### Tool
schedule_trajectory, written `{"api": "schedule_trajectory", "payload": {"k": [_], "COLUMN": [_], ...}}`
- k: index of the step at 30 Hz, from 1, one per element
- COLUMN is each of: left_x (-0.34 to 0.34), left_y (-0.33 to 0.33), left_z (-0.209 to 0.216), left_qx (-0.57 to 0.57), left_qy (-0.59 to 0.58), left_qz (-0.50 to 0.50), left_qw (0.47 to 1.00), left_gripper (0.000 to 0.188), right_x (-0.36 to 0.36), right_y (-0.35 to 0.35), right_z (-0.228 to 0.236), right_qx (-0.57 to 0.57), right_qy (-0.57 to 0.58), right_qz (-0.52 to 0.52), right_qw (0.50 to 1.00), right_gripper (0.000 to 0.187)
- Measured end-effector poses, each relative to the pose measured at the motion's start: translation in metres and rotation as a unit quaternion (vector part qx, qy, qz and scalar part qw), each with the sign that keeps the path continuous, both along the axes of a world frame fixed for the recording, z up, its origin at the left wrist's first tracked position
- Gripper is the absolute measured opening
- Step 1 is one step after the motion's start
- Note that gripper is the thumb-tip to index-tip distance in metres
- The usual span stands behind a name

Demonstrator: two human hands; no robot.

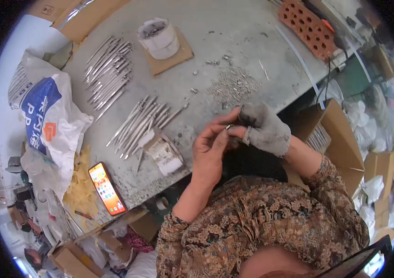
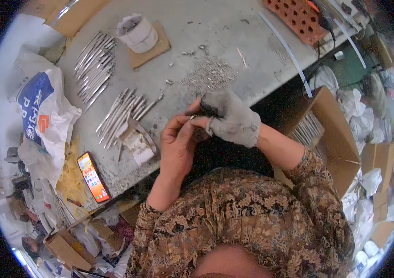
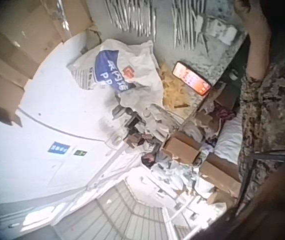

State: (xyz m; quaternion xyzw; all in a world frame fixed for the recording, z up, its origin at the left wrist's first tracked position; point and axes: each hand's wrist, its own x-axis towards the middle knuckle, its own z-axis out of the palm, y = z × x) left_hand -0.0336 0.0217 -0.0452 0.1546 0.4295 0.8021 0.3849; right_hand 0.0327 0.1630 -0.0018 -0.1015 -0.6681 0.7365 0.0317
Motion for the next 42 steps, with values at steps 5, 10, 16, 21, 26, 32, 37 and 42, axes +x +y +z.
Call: {"api": "schedule_trajectory", "payload": {"k": [5,10,16,21,26,32,37,42], "left_x": [0.006,0.016,0.028,0.03,0.034,0.025,0.012,-0.003], "left_y": [-0.008,-0.006,-0.005,-0.004,-0.002,0.004,0.006,0.013], "left_z": [0.007,0.016,0.022,0.024,0.029,0.028,0.029,0.031], "left_qx": [-0.081,-0.102,-0.123,-0.211,-0.272,-0.244,-0.212,-0.23], "left_qy": [0.145,0.166,0.165,0.27,0.379,0.612,0.684,0.719], "left_qz": [0.038,0.019,0.0,0.027,0.024,0.091,0.085,0.122], "left_qw": [0.985,0.981,0.979,0.939,0.884,0.747,0.693,0.645], "left_gripper": [0.008,0.007,0.008,0.008,0.006,0.009,0.017,0.017], "right_x": [0.022,0.035,0.048,0.051,0.052,0.047,0.032,0.018], "right_y": [0.001,0.0,-0.002,-0.002,-0.007,-0.016,-0.01,0.004], "right_z": [0.003,0.003,-0.001,-0.008,-0.01,-0.009,-0.007,-0.012], "right_qx": [0.04,0.332,0.301,0.4,0.465,0.549,0.473,0.365], "right_qy": [0.012,0.091,0.101,0.121,0.128,0.108,0.097,0.081], "right_qz": [-0.006,-0.048,-0.078,-0.085,-0.113,-0.114,-0.118,-0.09], "right_qw": [0.999,0.938,0.945,0.905,0.869,0.821,0.868,0.923], "right_gripper": [0.015,0.015,0.015,0.016,0.018,0.018,0.011,0.01]}}
